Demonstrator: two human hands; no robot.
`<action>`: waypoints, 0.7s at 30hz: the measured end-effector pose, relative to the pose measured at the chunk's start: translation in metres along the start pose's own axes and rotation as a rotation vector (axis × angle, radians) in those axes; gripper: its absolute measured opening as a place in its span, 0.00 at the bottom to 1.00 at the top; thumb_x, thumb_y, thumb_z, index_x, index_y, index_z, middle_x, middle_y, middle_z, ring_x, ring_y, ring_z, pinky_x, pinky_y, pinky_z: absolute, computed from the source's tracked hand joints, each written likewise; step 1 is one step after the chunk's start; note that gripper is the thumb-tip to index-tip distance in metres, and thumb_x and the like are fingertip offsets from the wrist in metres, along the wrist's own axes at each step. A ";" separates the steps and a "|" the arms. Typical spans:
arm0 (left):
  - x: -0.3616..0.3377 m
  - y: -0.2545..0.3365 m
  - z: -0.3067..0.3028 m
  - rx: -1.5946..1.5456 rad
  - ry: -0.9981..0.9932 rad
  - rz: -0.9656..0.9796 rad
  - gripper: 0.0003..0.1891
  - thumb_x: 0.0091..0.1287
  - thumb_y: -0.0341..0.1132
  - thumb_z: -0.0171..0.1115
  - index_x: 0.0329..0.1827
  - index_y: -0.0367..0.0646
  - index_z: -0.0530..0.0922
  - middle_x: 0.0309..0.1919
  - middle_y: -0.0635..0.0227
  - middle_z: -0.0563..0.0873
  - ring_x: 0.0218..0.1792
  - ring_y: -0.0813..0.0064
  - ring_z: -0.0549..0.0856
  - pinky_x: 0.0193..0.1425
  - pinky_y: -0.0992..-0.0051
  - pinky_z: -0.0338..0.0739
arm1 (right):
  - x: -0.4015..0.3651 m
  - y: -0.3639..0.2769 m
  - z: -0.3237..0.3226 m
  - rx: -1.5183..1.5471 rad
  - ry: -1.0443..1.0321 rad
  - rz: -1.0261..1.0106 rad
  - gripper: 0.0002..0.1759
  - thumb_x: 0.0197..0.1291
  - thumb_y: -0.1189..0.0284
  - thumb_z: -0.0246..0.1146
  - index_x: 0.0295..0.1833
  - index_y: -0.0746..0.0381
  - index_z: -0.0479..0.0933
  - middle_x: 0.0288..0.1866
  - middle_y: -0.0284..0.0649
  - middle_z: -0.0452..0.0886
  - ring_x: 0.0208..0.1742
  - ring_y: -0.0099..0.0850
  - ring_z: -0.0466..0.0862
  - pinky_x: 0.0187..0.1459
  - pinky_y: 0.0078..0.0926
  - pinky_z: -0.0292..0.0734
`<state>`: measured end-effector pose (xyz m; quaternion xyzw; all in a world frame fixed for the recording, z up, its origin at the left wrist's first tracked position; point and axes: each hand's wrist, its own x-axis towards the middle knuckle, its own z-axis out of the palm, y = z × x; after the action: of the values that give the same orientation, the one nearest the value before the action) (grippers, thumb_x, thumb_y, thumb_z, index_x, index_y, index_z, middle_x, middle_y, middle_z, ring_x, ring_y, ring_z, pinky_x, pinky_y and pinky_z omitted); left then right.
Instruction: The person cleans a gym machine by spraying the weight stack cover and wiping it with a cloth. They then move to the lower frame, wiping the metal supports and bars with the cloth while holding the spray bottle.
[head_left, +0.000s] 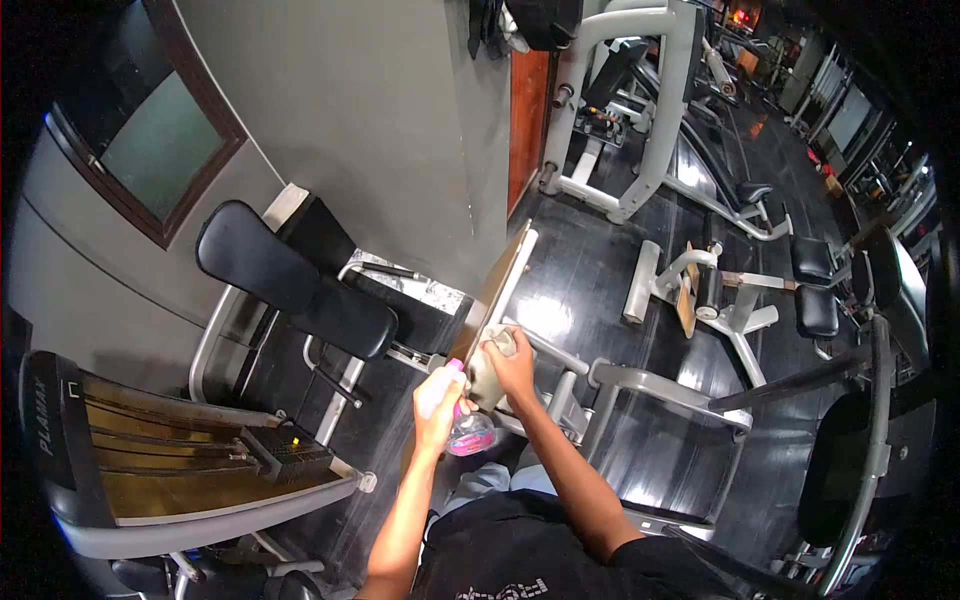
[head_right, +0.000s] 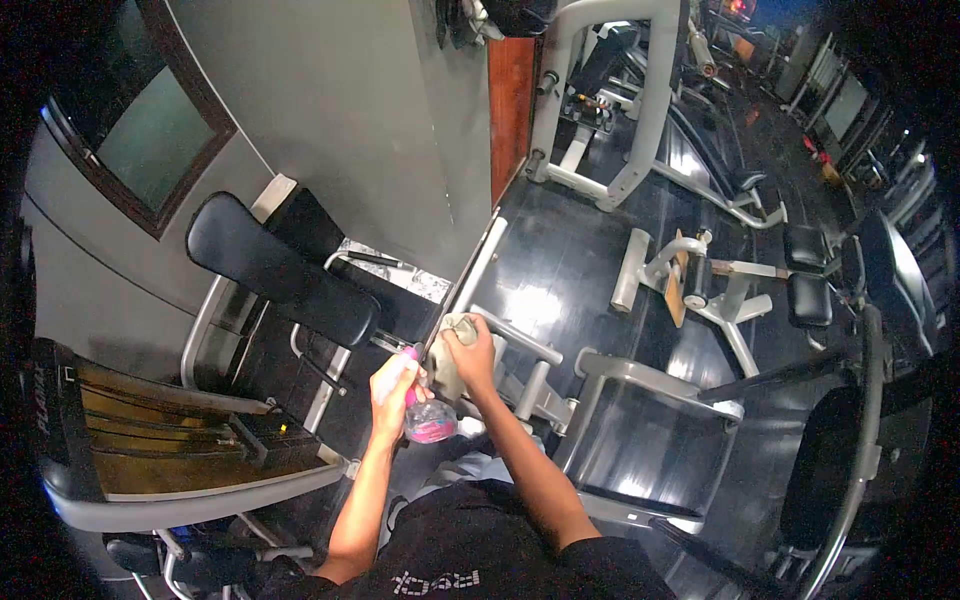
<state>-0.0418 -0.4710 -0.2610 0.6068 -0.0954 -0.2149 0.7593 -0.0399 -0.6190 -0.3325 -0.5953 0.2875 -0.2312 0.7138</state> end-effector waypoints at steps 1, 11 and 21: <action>0.000 0.001 0.001 -0.003 0.005 -0.003 0.10 0.72 0.34 0.57 0.43 0.33 0.77 0.31 0.65 0.81 0.21 0.79 0.79 0.33 0.72 0.84 | 0.007 0.001 -0.002 -0.028 -0.001 -0.054 0.15 0.53 0.72 0.70 0.45 0.61 0.76 0.39 0.36 0.83 0.42 0.24 0.81 0.47 0.24 0.75; -0.001 0.003 0.009 -0.018 0.139 0.011 0.12 0.72 0.37 0.60 0.41 0.34 0.78 0.30 0.66 0.81 0.21 0.80 0.79 0.30 0.77 0.80 | 0.095 -0.035 -0.023 0.048 -0.036 -0.018 0.16 0.55 0.68 0.70 0.47 0.63 0.77 0.40 0.39 0.85 0.42 0.28 0.83 0.46 0.28 0.77; 0.013 0.000 0.020 0.057 0.289 0.018 0.13 0.70 0.38 0.60 0.44 0.34 0.78 0.31 0.64 0.80 0.20 0.78 0.77 0.32 0.70 0.84 | 0.017 -0.005 -0.010 0.009 -0.124 0.026 0.17 0.56 0.69 0.70 0.46 0.62 0.73 0.43 0.39 0.82 0.44 0.25 0.79 0.48 0.28 0.75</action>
<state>-0.0382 -0.4947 -0.2572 0.6517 0.0035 -0.1154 0.7496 -0.0339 -0.6384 -0.3315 -0.6015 0.2493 -0.1857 0.7359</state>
